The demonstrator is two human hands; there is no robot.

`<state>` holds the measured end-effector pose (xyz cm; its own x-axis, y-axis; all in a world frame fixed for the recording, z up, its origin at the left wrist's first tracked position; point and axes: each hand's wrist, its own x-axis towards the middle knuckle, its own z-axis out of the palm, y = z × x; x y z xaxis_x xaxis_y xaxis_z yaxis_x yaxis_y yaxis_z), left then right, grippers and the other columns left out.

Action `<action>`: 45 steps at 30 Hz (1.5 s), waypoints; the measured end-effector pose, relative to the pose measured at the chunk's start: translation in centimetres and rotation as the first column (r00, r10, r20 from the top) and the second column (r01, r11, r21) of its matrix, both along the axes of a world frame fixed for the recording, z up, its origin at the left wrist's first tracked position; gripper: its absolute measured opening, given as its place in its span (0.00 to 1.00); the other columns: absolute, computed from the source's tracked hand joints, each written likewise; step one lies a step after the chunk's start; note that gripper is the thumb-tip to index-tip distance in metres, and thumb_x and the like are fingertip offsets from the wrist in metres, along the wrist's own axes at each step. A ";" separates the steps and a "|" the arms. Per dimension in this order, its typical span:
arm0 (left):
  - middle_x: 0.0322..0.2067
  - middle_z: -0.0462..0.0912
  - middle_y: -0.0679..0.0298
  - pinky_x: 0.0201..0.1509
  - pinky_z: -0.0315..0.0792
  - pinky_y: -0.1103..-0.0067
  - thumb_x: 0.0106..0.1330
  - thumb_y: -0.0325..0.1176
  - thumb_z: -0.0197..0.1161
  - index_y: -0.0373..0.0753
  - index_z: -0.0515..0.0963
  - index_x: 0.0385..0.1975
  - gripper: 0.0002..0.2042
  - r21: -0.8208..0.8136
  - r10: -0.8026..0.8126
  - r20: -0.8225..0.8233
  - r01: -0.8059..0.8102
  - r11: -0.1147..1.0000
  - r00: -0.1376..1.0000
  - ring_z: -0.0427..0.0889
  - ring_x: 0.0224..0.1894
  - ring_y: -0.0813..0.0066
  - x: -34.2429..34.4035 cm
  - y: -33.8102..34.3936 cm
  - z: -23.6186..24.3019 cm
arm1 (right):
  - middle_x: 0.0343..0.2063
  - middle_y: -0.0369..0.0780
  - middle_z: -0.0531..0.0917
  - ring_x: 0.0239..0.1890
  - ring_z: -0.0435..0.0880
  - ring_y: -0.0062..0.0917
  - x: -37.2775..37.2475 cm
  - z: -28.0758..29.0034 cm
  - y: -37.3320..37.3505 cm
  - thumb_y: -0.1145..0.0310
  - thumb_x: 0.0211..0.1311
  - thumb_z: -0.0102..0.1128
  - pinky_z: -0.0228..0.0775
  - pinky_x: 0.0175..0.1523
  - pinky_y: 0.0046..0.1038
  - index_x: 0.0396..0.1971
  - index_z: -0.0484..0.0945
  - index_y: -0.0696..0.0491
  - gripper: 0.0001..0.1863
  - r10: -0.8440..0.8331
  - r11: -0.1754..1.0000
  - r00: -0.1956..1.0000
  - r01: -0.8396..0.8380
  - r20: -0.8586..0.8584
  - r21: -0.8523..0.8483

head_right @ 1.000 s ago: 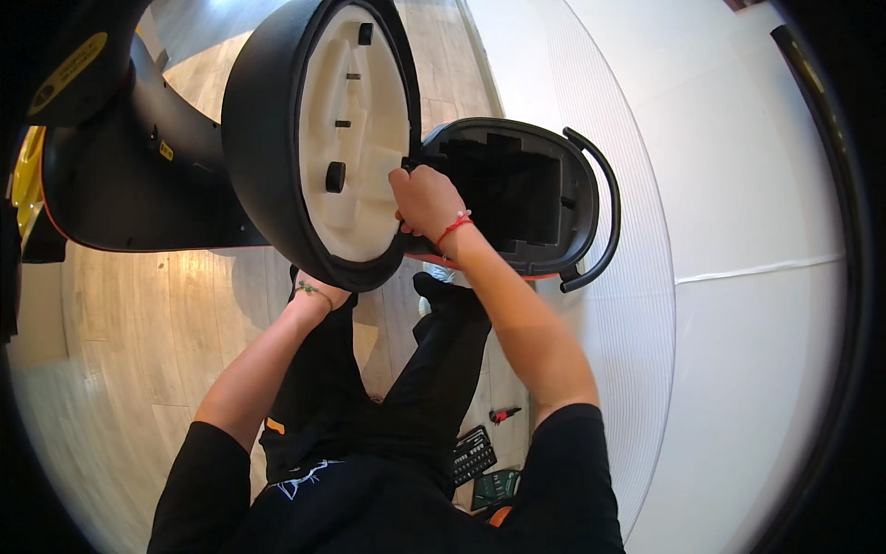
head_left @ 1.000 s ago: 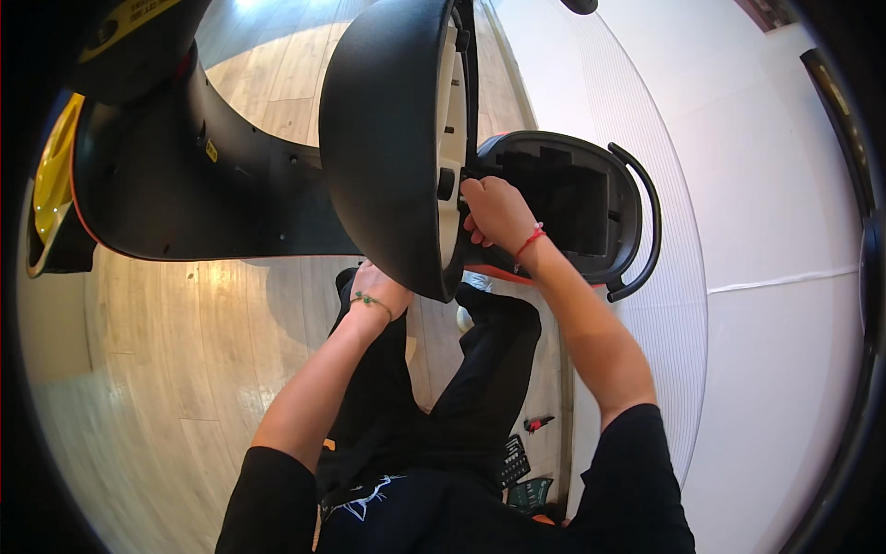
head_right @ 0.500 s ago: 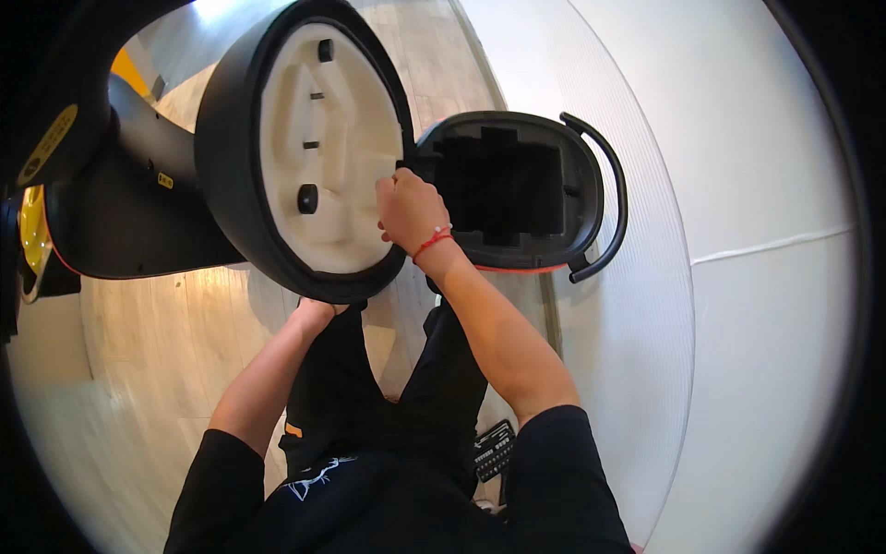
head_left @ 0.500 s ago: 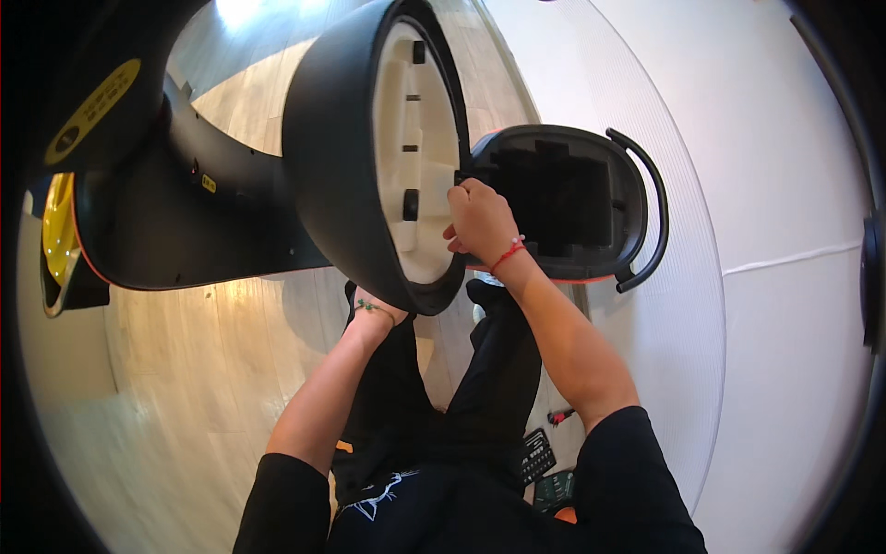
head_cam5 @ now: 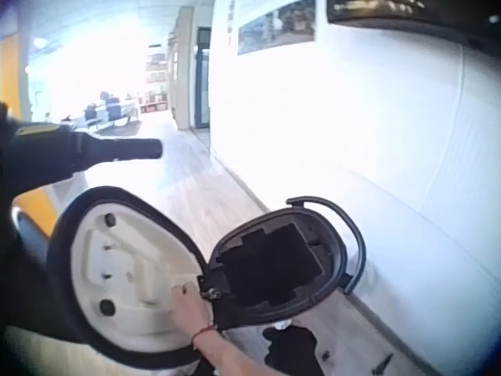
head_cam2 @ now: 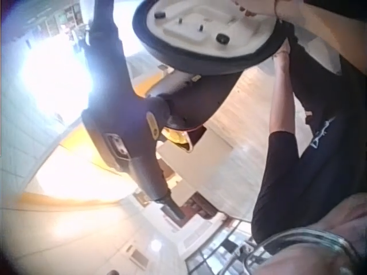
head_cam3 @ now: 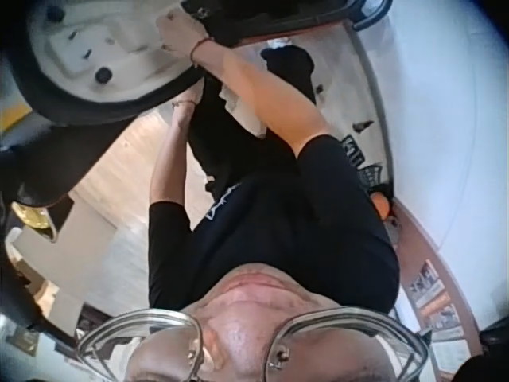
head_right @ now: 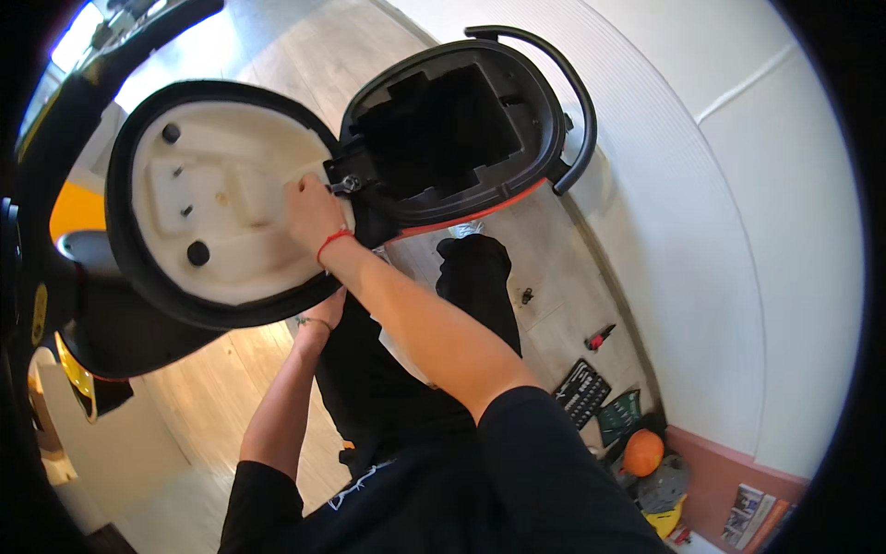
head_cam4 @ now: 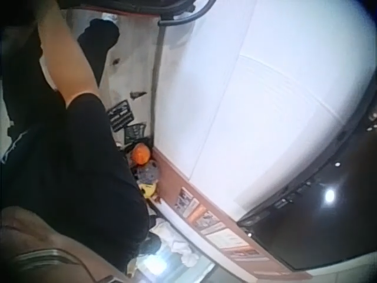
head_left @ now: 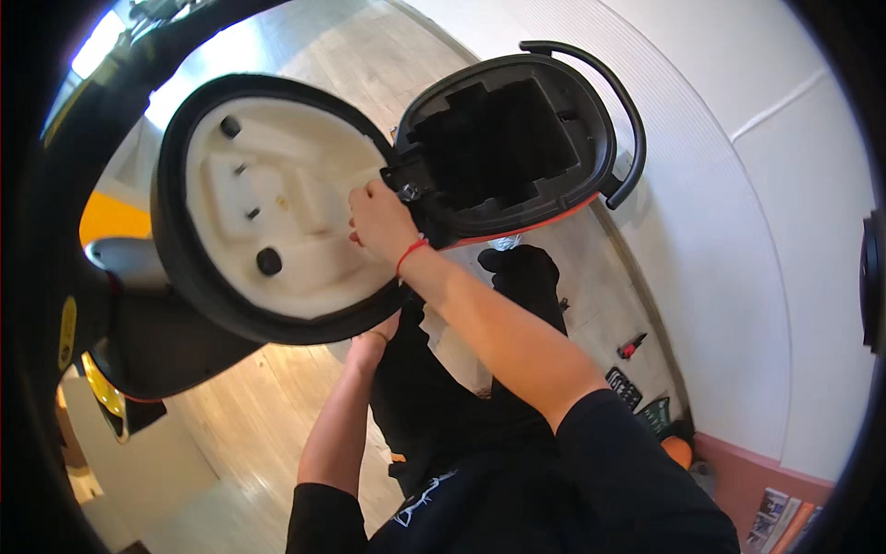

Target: Using a socket wrench and hex keys to disassemble the storage compartment and latch mechanism of a scooter.

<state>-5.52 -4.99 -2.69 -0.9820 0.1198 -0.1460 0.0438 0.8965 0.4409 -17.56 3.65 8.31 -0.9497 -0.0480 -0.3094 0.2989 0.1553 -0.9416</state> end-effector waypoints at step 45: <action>0.64 0.68 0.52 0.72 0.54 0.59 0.64 0.43 0.57 0.45 0.71 0.61 0.24 -0.110 -0.013 -0.101 0.001 0.994 0.995 0.63 0.67 0.48 -0.4 1.5 -3.0 | 0.38 0.47 0.81 0.35 0.82 0.43 6.9 -7.3 11.0 0.71 0.67 0.50 0.73 0.42 0.34 0.54 0.75 0.50 0.17 0.334 0.876 0.754 -0.026 -0.566 0.481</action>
